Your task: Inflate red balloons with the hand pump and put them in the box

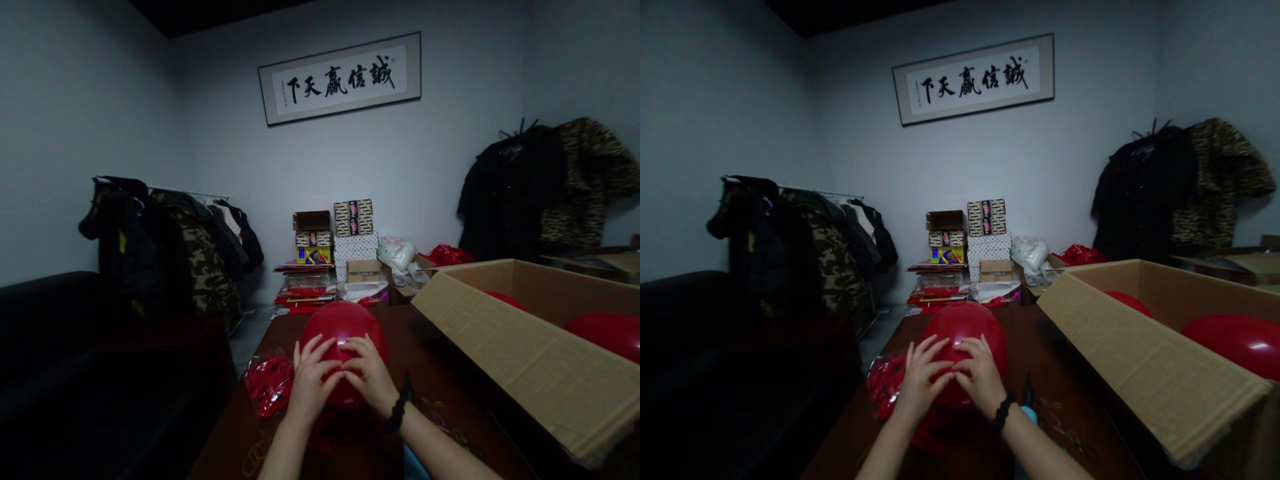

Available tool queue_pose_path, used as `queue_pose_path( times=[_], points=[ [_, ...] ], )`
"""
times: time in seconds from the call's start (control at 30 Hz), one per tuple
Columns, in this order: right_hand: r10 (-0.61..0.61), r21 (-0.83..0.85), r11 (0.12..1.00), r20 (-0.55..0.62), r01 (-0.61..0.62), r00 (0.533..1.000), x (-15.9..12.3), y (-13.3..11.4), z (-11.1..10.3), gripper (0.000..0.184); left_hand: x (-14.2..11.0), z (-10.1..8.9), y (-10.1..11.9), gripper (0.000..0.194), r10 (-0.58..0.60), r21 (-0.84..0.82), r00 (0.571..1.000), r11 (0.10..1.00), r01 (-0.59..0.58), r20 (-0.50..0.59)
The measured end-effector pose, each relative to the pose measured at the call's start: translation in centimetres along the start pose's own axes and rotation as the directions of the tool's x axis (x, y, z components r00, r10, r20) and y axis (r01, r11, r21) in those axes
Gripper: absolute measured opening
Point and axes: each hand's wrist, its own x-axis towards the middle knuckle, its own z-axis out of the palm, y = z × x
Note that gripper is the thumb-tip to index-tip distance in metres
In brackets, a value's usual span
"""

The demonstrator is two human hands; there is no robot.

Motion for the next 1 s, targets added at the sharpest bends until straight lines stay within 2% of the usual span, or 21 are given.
queue_pose_path(
  times=[0.2, 0.33, 0.47, 0.6, 0.7, 0.83, 0.9, 1.0],
  points=[
    [0.054, 0.134, 0.989, 0.045, -0.060, 0.998, 0.6, -0.5, -0.6, 0.011, 0.5, -0.5, -0.1, 0.013, 0.134, 0.068, 0.990, 0.989, -0.131, -0.040],
    [0.166, 0.237, 0.957, 0.029, -0.168, 0.986, 1.1, -0.5, -0.6, 0.010, 0.8, -0.6, 0.5, 0.020, 0.201, 0.135, 0.979, 0.971, -0.197, -0.019],
    [0.263, 0.315, 0.917, -0.010, -0.247, 0.965, 1.0, -0.1, -0.1, 0.015, 0.9, -0.4, 1.0, 0.021, 0.214, 0.148, 0.976, 0.967, -0.206, -0.039],
    [0.305, 0.352, 0.896, -0.042, -0.272, 0.951, 0.9, 0.0, -0.1, 0.015, 0.7, -0.1, 0.7, 0.018, 0.190, 0.079, 0.979, 0.980, -0.184, -0.070],
    [0.292, 0.381, 0.886, -0.017, -0.264, 0.956, 0.8, 0.1, -0.6, 0.019, 0.6, 0.2, 0.2, 0.016, 0.126, -0.011, 0.987, 0.992, -0.128, -0.099],
    [0.198, 0.387, 0.897, 0.081, -0.213, 0.977, 0.8, 0.1, -1.4, 0.019, 0.7, 0.4, -0.2, 0.016, 0.037, -0.128, 0.995, 0.991, -0.048, -0.090],
    [0.166, 0.338, 0.922, 0.089, -0.186, 0.982, 0.8, 0.1, -2.0, 0.013, 0.9, 0.4, -0.3, 0.016, 0.016, -0.178, 0.996, 0.984, -0.031, -0.083],
    [0.117, 0.212, 0.970, 0.040, -0.123, 0.992, 1.0, 0.1, -2.9, 0.005, 1.1, 0.3, -0.5, 0.015, -0.020, -0.247, 0.994, 0.969, -0.007, -0.104]
  ],
)
